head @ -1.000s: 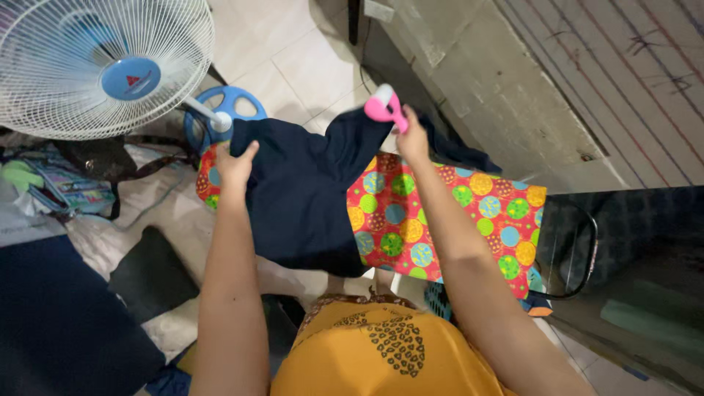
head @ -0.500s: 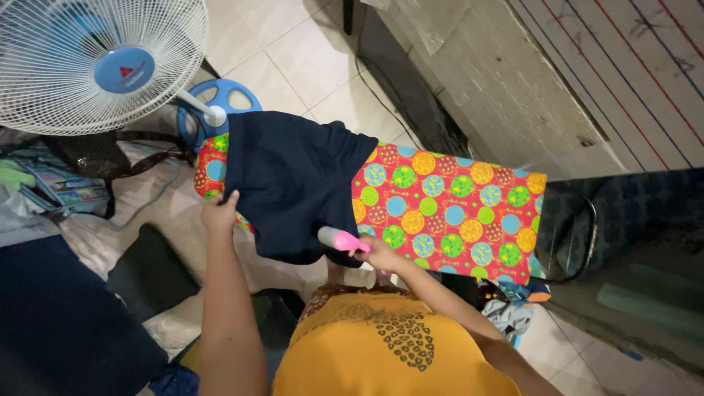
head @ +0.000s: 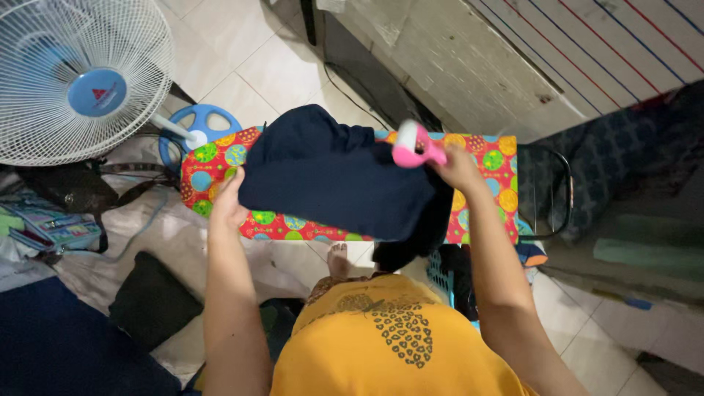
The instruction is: The person uses a pink lint roller to clean a dark blue garment laid out on a colorful ironing board. They roll the tool over the fabric surface, flip the garment to treat different sections, and finally fold the item.
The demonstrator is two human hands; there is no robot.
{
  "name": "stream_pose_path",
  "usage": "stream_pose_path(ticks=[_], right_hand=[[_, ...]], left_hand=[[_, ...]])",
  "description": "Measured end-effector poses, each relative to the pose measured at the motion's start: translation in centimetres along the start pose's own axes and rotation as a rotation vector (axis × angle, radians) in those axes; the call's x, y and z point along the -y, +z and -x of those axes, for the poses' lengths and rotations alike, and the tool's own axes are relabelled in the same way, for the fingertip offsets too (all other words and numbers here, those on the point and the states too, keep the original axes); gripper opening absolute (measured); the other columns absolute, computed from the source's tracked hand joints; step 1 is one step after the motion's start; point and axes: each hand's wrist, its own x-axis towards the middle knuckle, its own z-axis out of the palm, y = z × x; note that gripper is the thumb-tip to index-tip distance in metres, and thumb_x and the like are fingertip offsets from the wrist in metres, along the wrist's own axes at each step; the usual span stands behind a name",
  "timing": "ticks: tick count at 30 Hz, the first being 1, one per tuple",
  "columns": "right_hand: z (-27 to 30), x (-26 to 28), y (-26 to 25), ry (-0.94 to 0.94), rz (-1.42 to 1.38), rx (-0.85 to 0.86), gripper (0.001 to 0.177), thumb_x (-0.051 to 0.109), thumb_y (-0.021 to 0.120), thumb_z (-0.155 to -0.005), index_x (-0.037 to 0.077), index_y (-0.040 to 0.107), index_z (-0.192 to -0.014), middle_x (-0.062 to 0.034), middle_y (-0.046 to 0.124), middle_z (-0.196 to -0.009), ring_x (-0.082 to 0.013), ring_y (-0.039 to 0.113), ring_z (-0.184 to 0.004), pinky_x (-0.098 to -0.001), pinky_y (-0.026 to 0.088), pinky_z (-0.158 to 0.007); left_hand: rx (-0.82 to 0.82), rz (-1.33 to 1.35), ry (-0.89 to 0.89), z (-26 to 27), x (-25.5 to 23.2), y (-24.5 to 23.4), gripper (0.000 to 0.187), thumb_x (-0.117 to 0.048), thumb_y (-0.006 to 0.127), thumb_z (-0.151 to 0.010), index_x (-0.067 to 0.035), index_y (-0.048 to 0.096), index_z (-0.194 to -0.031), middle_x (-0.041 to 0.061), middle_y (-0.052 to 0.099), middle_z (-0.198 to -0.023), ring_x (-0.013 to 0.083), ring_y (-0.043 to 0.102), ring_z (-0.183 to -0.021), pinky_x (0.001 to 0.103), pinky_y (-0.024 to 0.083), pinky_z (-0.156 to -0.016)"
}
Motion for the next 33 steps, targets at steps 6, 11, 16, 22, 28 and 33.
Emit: stream_pose_path(ticks=[6,11,16,22,28,33], right_hand=[[3.4,0.8,4.8,0.133,-0.014,-0.429,0.018,0.01,0.076,-0.088,0.004,0.072,-0.105,-0.0156,0.07,-0.099,-0.0293,0.068,-0.091,-0.0397,0.054,-0.08],[15.5,1.2,11.0,0.337,-0.338,-0.24,0.021,0.011,0.079,-0.079,0.006,0.072,-0.098,-0.0106,0.072,-0.092,-0.0245,0.071,-0.088,-0.0376,0.057,-0.081],[20.6,3.0,12.4,0.187,0.204,-0.316,0.05,0.021,0.093,-0.058,0.001,0.066,-0.096,-0.0173,0.067,-0.109,-0.0398,0.061,-0.099,-0.0451,0.051,-0.086],[18.4,0.5,9.5,0.253,0.306,-0.165,0.033,0.018,0.083,-0.077,0.004,0.067,-0.102,-0.0169,0.07,-0.103,-0.0405,0.067,-0.096,-0.0502,0.054,-0.076],[15.0,-5.1,4.6,0.308,0.187,-0.496,0.021,0.006,0.068,-0.083,0.003,0.068,-0.103,-0.0244,0.07,-0.092,-0.0431,0.068,-0.084,-0.0514,0.055,-0.075],[11.9,-5.6,-3.0,0.278,0.166,-0.617,0.02,0.002,0.067,-0.083,-0.001,0.064,-0.103,-0.0235,0.065,-0.097,-0.0455,0.064,-0.09,-0.0514,0.052,-0.082]], left_hand=[[0.076,-0.226,0.06,-0.8,2.4,1.4,0.06,-0.012,0.073,-0.089,-0.01,0.051,-0.144,0.004,0.062,-0.14,0.0205,0.062,-0.125,0.041,0.049,-0.106],[-0.197,-0.631,-0.176,-0.2,8.2,-1.6,0.064,-0.015,0.079,-0.092,-0.008,0.047,-0.148,0.005,0.062,-0.142,0.0243,0.059,-0.125,0.042,0.049,-0.1],[-0.075,-0.146,-0.163,-0.7,8.4,-2.2,0.059,-0.031,0.067,-0.098,-0.013,0.047,-0.15,0.007,0.058,-0.146,0.0266,0.057,-0.131,0.049,0.049,-0.102],[0.122,0.067,-0.274,-1.4,2.1,2.3,0.066,-0.048,0.054,-0.1,-0.011,0.041,-0.153,0.017,0.05,-0.155,0.0437,0.044,-0.143,0.073,0.038,-0.107],[0.223,0.0,-0.318,-2.5,-2.1,8.0,0.067,-0.048,0.057,-0.097,-0.014,0.04,-0.152,0.013,0.049,-0.156,0.0439,0.044,-0.143,0.08,0.036,-0.103],[0.124,-0.035,-0.056,-6.3,-1.3,13.0,0.046,-0.036,0.063,-0.096,-0.015,0.052,-0.135,0.008,0.062,-0.139,0.0328,0.058,-0.131,0.072,0.046,-0.098]])
